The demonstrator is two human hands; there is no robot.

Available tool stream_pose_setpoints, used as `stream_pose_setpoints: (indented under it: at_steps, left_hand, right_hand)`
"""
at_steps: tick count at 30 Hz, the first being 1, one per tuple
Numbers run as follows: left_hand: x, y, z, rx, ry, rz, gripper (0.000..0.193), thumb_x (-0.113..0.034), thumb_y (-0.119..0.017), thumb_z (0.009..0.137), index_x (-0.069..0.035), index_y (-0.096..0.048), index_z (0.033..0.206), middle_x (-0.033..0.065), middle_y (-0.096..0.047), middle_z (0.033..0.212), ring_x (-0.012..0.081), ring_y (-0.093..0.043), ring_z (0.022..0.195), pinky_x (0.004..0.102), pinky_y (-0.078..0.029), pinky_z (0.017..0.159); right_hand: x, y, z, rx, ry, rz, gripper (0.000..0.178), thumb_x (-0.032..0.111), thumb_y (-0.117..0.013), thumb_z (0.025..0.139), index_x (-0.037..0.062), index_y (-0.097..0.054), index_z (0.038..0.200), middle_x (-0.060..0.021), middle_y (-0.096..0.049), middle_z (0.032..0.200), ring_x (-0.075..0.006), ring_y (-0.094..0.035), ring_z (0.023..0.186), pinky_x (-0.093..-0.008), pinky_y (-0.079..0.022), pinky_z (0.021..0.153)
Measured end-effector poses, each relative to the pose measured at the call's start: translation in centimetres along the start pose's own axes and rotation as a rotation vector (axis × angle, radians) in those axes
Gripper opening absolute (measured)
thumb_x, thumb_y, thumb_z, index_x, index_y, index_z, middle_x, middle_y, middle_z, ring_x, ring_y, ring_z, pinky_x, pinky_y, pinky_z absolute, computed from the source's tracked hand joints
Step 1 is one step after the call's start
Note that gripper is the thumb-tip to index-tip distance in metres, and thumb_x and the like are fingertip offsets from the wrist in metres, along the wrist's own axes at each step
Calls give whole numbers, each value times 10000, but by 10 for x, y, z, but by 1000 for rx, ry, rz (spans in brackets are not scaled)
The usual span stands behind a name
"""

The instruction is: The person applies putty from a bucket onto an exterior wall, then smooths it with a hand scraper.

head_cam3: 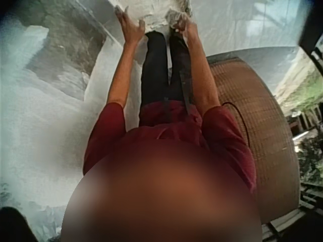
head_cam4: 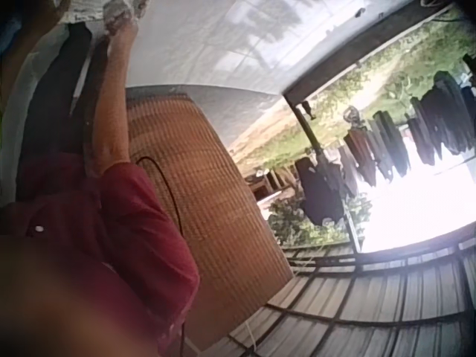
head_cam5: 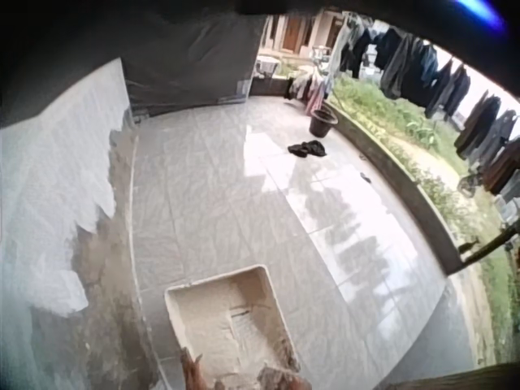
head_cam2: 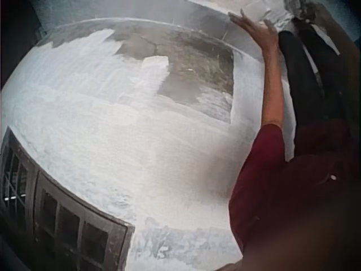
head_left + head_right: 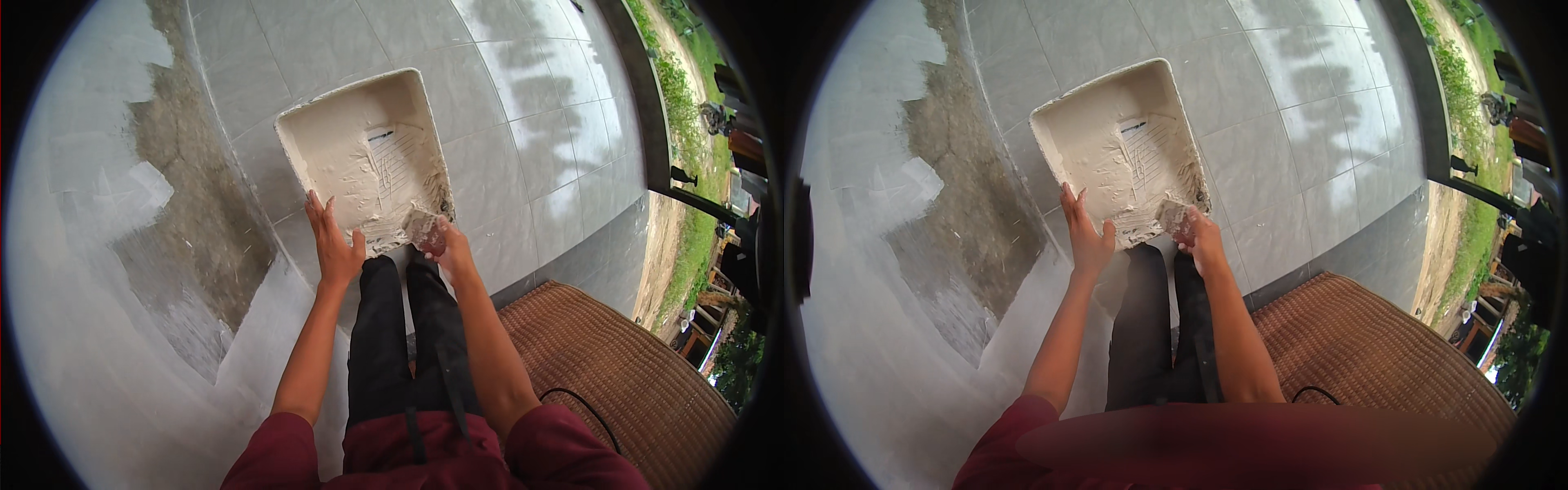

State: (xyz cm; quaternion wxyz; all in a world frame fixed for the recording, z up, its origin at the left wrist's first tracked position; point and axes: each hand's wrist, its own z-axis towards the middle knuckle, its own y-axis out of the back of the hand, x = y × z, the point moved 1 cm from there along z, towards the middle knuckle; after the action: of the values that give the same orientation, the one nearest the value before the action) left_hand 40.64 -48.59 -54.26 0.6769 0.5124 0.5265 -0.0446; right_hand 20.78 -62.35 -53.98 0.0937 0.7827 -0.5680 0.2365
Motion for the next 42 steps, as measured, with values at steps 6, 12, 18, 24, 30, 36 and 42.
stream_pose_setpoints:
  at_steps: [6, 12, 18, 24, 30, 36, 42]
  left_hand:
    - [-1, -1, 0, -20, -4, 10, 739, -99, -597, 802, 34, -289, 1460, 329, -95, 1606, 589, -95, 1457, 613, -171, 1192]
    - [0, -2, -4, -11, 9, 44, 739, -103, -606, 802, 38, -293, 1457, 340, -107, 1598, 595, -96, 1453, 614, -171, 1190]
    - [-2, -2, -10, -27, 28, 83, 750, -117, -614, 801, 43, -292, 1459, 351, -116, 1592, 599, -97, 1452, 625, -169, 1185]
    - [-8, -2, -18, -50, 48, 117, 737, -113, -609, 801, 40, -298, 1451, 352, -121, 1589, 600, -98, 1451, 626, -172, 1183]
    - [-23, 0, -24, -74, 72, 130, 736, -71, -620, 811, 4, -290, 1464, 297, -84, 1621, 550, -79, 1479, 593, -149, 1203]
    - [-66, 20, -35, -123, 100, 145, 738, -79, -623, 816, 24, -293, 1468, 302, -78, 1623, 533, -82, 1487, 575, -138, 1209]
    - [-138, 50, -56, -283, 139, 92, 674, -163, -597, 860, 46, -326, 1441, 330, -173, 1590, 538, -165, 1463, 572, -193, 1196]
  right_hand:
    - [3, 25, -5, 96, 7, 375, 503, 516, -487, 1019, 101, -547, 1295, -103, -671, 1214, -270, -669, 996, -336, -478, 640]
    - [-4, 43, 2, 54, -4, 541, 516, 545, -446, 1019, 132, -547, 1312, -84, -643, 1274, -277, -644, 1050, -361, -470, 658]
    - [10, 57, 17, -72, -34, 551, 500, 526, -398, 1037, 122, -526, 1302, -111, -639, 1222, -290, -644, 970, -352, -464, 588]
    - [25, 69, 29, -101, -90, 580, 497, 520, -352, 1047, 127, -527, 1296, -117, -623, 1221, -300, -622, 969, -363, -450, 581]
    - [62, 80, 38, -124, -17, 702, 468, 516, -386, 1040, 141, -539, 1276, -113, -597, 1257, -302, -592, 1019, -395, -459, 640]
    - [118, 60, -3, 319, 173, 780, 419, 506, -492, 1009, 174, -561, 1256, -69, -622, 1237, -285, -600, 1033, -394, -460, 678]
    - [156, 20, -72, 854, 106, 861, 385, 561, -583, 944, 223, -692, 1092, -41, -661, 1183, -214, -617, 981, -318, -441, 583]
